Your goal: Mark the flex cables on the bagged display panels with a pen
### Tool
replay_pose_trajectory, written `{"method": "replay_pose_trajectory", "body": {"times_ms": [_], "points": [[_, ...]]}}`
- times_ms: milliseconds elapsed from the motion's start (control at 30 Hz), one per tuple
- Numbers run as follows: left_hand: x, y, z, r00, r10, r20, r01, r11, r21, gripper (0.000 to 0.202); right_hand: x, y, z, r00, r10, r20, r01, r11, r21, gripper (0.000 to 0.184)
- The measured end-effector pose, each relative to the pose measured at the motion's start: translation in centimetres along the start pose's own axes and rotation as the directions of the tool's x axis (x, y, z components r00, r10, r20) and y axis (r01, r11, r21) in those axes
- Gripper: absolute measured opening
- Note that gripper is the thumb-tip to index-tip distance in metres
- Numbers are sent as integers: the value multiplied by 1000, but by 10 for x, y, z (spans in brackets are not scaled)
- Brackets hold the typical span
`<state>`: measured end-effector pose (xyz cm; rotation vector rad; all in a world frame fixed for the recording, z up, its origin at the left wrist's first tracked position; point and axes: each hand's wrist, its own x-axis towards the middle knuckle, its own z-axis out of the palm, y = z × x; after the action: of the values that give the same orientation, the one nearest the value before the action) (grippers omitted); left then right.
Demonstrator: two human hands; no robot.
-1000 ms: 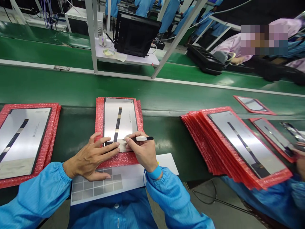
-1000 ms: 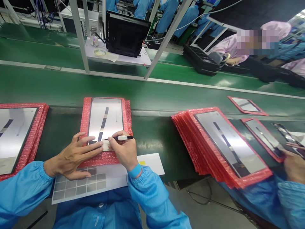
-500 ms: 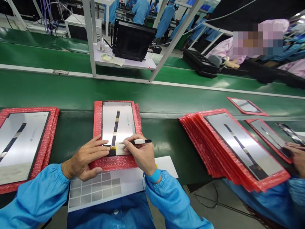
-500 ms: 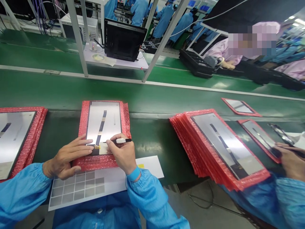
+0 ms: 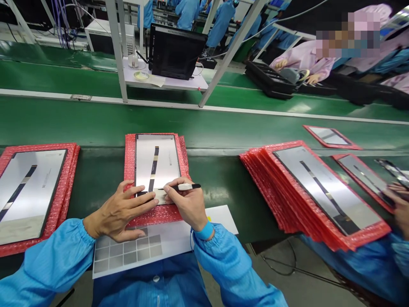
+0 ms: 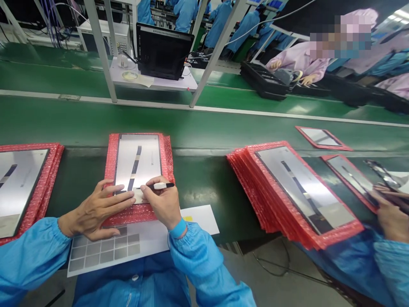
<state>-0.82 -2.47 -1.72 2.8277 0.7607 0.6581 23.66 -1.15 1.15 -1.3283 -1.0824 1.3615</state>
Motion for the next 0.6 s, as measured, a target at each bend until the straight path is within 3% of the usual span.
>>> {"method": "replay_pose_trajectory", "body": {"times_ms": [200,267,333,433,500,600], "points": [[0,-1,-5,998,-16,54,15,1000,27,85,-11,-4,-4,995,-100,-7,100,995,8,26],[-3,4,-12,1000,14,-10,-14,1000,22,77,-25,-7,-15,983,-180,-22,179,982,-66,20],[-10,18,-18,988,61,-141,-55,997,49,60,-42,-7,-31,964,-267,-7,262,951,-165,14],[-22,49,-17,961,126,-244,-127,992,13,34,-67,4,-56,941,-315,121,333,925,-181,11],[-30,70,-9,977,112,-181,-129,988,-86,29,-79,17,-66,943,-249,222,293,936,-193,11],[-37,89,7,1000,1,22,2,988,-152,37,-90,41,-65,974,-117,196,169,946,-276,11]]}}
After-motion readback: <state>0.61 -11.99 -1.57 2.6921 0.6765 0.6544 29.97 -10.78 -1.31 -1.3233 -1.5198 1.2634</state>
